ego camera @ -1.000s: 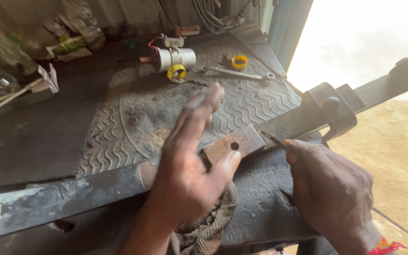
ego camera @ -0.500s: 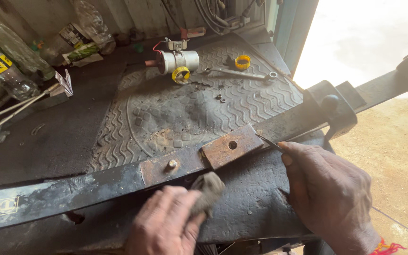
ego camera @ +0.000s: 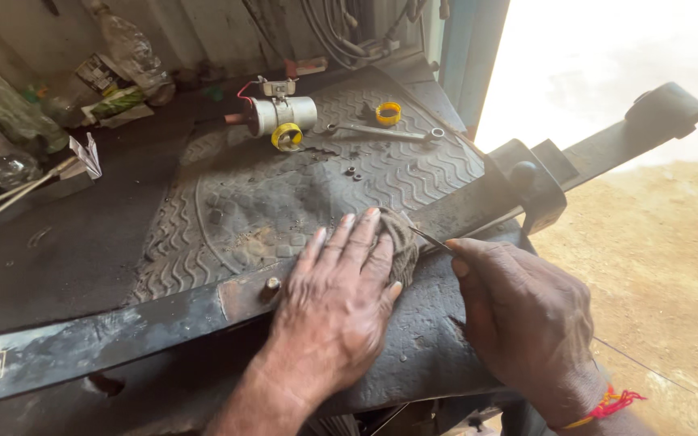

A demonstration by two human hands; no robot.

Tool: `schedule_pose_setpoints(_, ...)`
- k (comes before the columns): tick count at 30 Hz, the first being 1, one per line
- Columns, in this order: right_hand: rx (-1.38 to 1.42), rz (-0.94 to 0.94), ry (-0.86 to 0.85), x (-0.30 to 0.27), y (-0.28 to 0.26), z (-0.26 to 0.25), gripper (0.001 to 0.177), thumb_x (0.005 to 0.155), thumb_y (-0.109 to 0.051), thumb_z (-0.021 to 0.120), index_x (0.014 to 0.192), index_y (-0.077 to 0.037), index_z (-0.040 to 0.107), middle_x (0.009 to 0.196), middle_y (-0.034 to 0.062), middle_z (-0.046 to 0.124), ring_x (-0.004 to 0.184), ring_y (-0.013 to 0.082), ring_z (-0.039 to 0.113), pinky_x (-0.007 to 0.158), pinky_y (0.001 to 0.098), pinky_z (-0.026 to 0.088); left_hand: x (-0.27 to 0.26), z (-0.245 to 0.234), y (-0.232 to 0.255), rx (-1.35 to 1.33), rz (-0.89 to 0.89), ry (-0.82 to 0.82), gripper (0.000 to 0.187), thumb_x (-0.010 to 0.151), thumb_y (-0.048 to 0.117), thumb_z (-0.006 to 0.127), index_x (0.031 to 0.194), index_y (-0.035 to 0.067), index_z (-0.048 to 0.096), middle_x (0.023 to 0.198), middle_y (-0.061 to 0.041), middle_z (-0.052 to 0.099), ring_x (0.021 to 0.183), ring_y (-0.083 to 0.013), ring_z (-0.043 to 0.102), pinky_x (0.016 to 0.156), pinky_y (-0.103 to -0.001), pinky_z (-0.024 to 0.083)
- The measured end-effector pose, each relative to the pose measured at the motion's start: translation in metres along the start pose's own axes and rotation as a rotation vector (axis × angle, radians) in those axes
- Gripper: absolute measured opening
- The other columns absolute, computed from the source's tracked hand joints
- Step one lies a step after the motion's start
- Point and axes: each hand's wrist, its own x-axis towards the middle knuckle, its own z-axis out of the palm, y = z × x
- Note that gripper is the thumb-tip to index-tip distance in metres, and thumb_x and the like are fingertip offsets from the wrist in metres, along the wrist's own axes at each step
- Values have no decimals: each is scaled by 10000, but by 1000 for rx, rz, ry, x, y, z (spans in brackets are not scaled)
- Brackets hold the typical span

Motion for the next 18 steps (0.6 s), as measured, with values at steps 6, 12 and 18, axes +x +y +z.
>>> schedule_pose_setpoints(6,-8,12,19,1,-6,0,150,914,-74,705,1060,-53,735,933,126,747,814,309,736,691,388,568,22,-6,-2,13,-4,-185,609,991,395,493,1488,59,387,1498,-286,379,1399,-417,370,1179,-562,247)
schedule_pose_setpoints(12,5,31,23,-1,-4,0,135,931,-86,703,1055,-48,738,895,134,738,773,311,734,663,387,561,50,-6,2,-107,-114,-278,620,1007,409,505,1490,44,372,1240,-233,507,1153,-353,537,1015,-519,412)
schedule_pose_setpoints(18,26,8,28,-1,-4,-2,137,933,-87,697,1059,-42,730,888,139,735,765,314,731,661,385,558,63,3,4,-84,-124,-162,469,991,422,534,1318,87,500,1153,-201,570,1073,-355,584,925,-548,444)
